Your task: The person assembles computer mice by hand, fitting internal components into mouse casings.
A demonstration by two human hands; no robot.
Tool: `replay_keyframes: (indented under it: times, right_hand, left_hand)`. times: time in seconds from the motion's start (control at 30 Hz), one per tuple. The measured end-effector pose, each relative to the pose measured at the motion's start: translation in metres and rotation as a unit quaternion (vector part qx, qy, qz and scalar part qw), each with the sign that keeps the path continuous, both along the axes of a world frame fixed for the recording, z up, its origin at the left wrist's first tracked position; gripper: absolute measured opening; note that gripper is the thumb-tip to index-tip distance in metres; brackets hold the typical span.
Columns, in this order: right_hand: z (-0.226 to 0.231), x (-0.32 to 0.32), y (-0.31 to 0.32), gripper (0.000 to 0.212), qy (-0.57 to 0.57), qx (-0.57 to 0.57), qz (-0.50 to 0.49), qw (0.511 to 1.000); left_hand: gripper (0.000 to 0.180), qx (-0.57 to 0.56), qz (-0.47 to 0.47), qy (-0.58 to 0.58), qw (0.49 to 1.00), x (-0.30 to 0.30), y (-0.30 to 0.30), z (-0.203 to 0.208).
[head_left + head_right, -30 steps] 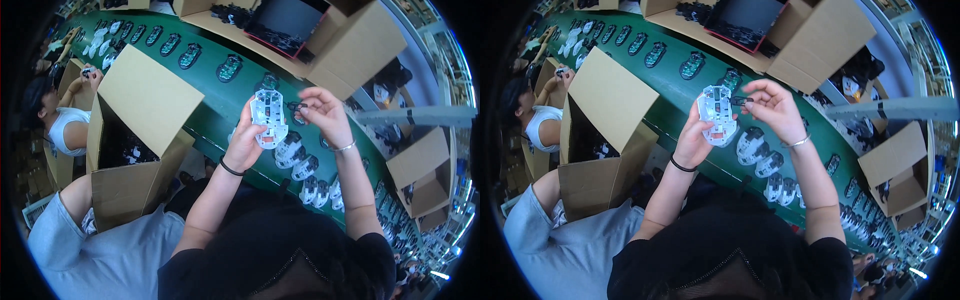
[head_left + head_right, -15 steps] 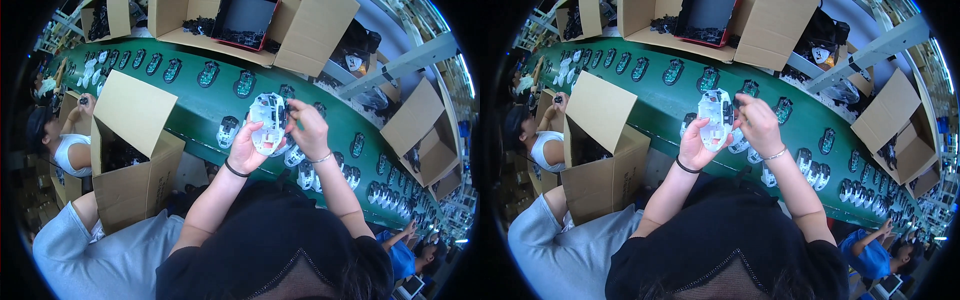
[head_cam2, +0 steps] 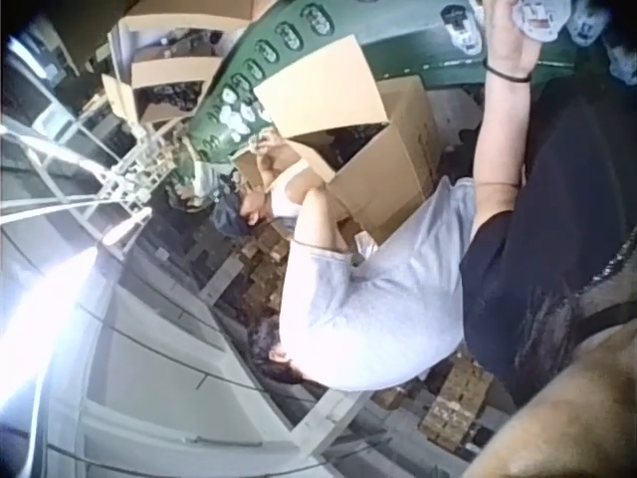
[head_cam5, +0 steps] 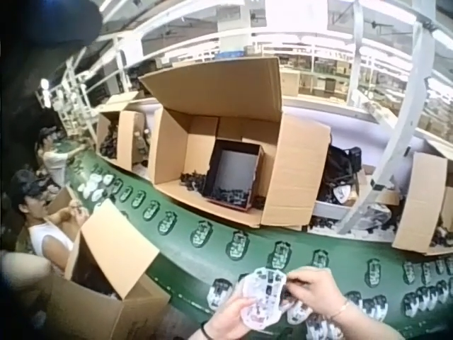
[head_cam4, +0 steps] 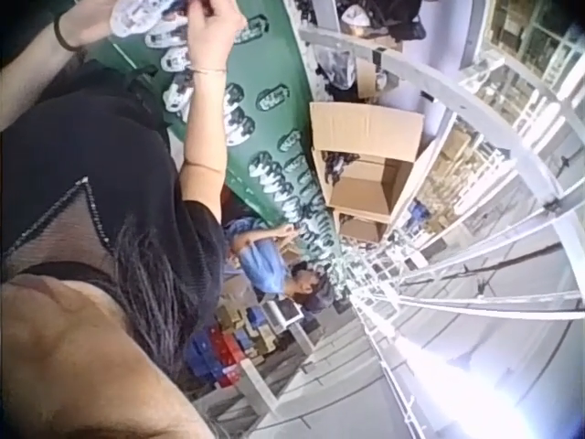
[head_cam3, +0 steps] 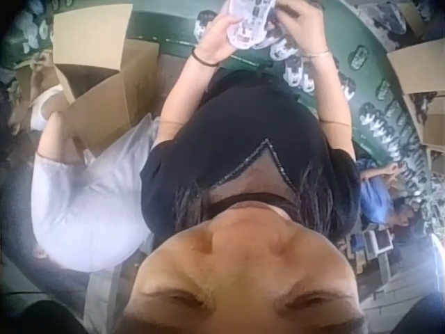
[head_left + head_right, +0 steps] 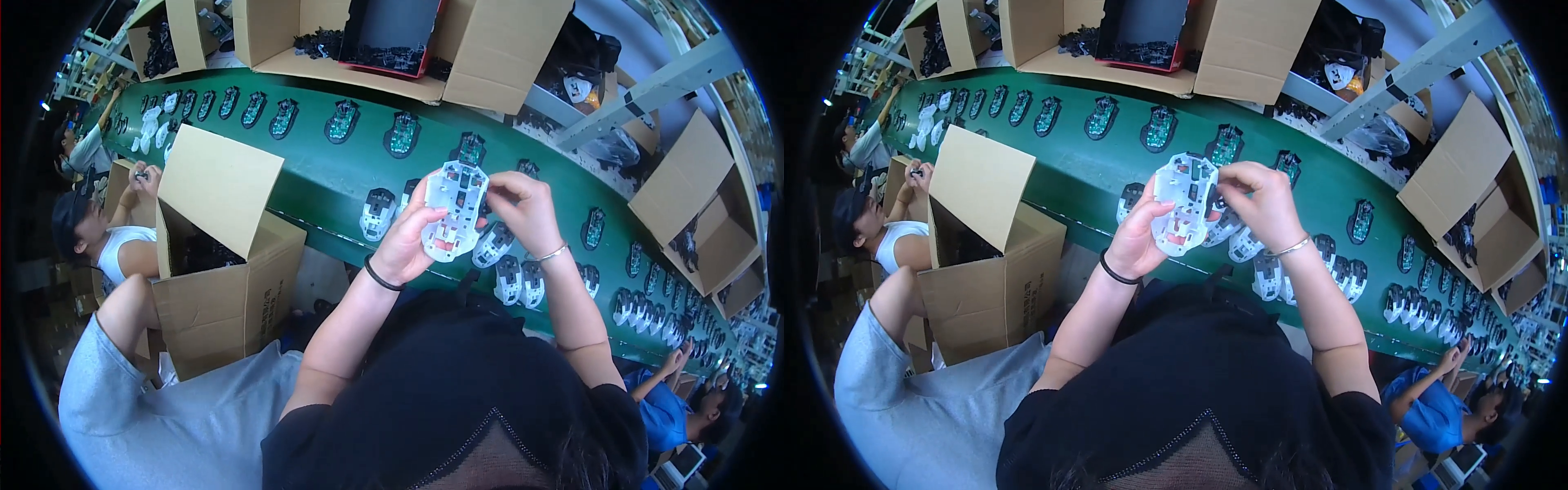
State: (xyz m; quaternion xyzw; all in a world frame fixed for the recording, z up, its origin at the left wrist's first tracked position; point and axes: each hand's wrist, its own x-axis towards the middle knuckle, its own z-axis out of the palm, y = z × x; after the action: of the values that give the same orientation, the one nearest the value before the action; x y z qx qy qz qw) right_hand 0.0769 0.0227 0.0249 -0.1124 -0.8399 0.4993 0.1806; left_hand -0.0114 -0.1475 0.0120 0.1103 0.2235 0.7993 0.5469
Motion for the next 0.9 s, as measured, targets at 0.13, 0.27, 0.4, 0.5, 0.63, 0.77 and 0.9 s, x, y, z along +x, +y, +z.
replay_keyframes:
  times: [0.13, 0.27, 0.4, 0.5, 0.63, 0.77, 0.9]
  right_hand:
    - [0.015, 0.005, 0.01, 0.012, 0.032, -0.052, -0.084, 0.995]
    - [0.026, -0.005, -0.015, 0.014, 0.098, 0.172, 0.042, 0.979]
    - [0.015, -0.014, -0.023, 0.018, 0.108, 0.289, 0.05, 0.95]
    - [0.015, -0.017, -0.029, 0.02, 0.136, 0.327, 0.044, 0.934]
    - [0.012, -0.015, -0.039, 0.02, 0.137, 0.338, 0.02, 0.931]
    - [0.007, -0.02, -0.036, 0.018, 0.162, 0.351, 0.007, 0.922]
    - [-0.005, -0.021, -0.032, 0.021, 0.169, 0.294, 0.005, 0.941]
  left_hand:
    - [0.07, -0.059, 0.062, 0.032, 0.996, -0.001, 0.003, -0.002]
    - [0.072, -0.099, 0.076, 0.077, 0.989, 0.0, 0.002, -0.004]
    - [0.072, -0.11, 0.078, 0.114, 0.984, 0.001, 0.001, -0.008]
    - [0.069, -0.126, 0.076, 0.128, 0.981, 0.003, 0.0, -0.003]
    - [0.069, -0.136, 0.092, 0.168, 0.972, 0.003, 0.0, -0.003]
    - [0.065, -0.144, 0.108, 0.214, 0.96, 0.004, 0.002, -0.005]
    - [0.065, -0.161, 0.115, 0.259, 0.945, 0.002, 0.003, -0.013]
